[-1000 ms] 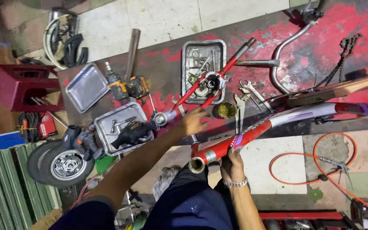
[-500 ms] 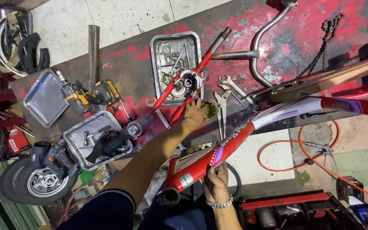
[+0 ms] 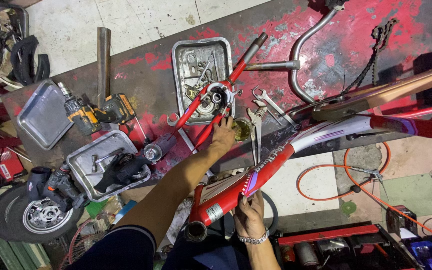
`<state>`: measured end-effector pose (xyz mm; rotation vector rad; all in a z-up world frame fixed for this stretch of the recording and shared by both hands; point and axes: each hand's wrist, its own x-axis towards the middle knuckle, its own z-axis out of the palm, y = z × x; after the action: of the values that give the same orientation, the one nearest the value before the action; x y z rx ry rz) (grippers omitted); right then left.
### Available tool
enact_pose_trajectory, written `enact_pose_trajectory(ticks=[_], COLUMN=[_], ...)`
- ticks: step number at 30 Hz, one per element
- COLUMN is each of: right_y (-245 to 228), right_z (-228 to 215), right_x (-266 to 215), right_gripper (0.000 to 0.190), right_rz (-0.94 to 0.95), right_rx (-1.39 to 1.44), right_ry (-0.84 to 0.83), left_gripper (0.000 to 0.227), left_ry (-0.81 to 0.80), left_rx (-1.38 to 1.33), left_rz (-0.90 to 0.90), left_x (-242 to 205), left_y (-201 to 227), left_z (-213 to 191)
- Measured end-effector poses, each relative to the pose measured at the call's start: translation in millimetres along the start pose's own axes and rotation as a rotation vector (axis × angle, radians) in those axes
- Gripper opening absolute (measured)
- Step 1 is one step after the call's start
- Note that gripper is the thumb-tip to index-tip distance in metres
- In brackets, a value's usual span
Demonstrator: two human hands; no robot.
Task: The person applies grease to the interior of a bicycle head tube, then wipes and fits a headset bearing and fork into the frame.
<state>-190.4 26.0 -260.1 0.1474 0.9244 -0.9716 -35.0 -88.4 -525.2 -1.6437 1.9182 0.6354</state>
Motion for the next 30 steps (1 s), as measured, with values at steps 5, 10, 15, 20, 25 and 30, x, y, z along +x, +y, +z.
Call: enact_pose_trajectory(ticks=[5,10,15,20,25,30], right_y=[-1,12,21,17,14,18], right_z=[1,-20,-46,-37,-32,-33], right_x=[1,11,25,34,31,40], right_gripper=[0.076,0.066,0.053,0.045,0.038,0.029], right_rz=[0.015,0.025,0.035,0.052,0.075,0.073], right_rx=[0.014,0.003,0.018,-0.016,0.009,0.006], right_ry=[-0.04,-0.077,-0.162,-0.128,-0.207,-0.188], left_gripper=[0.05,0.071,0.05,0.044,0.033,0.025], left_ry=[-0.128,-0.112,-0.259,-0.276,0.045,0.12], left_rx=[-0.07,-0.434,-1.628,-2.169,-1.813,-1.612], left_rz=[0.024,0.002,-0.197,-0.025,0.148,0.225], left_x=[-24,-38,-74,-199,-329,-375], left_y=[-11,-26,-58,-94,-82,-63], left_z=[-43,-68,-87,-159,-231,-261])
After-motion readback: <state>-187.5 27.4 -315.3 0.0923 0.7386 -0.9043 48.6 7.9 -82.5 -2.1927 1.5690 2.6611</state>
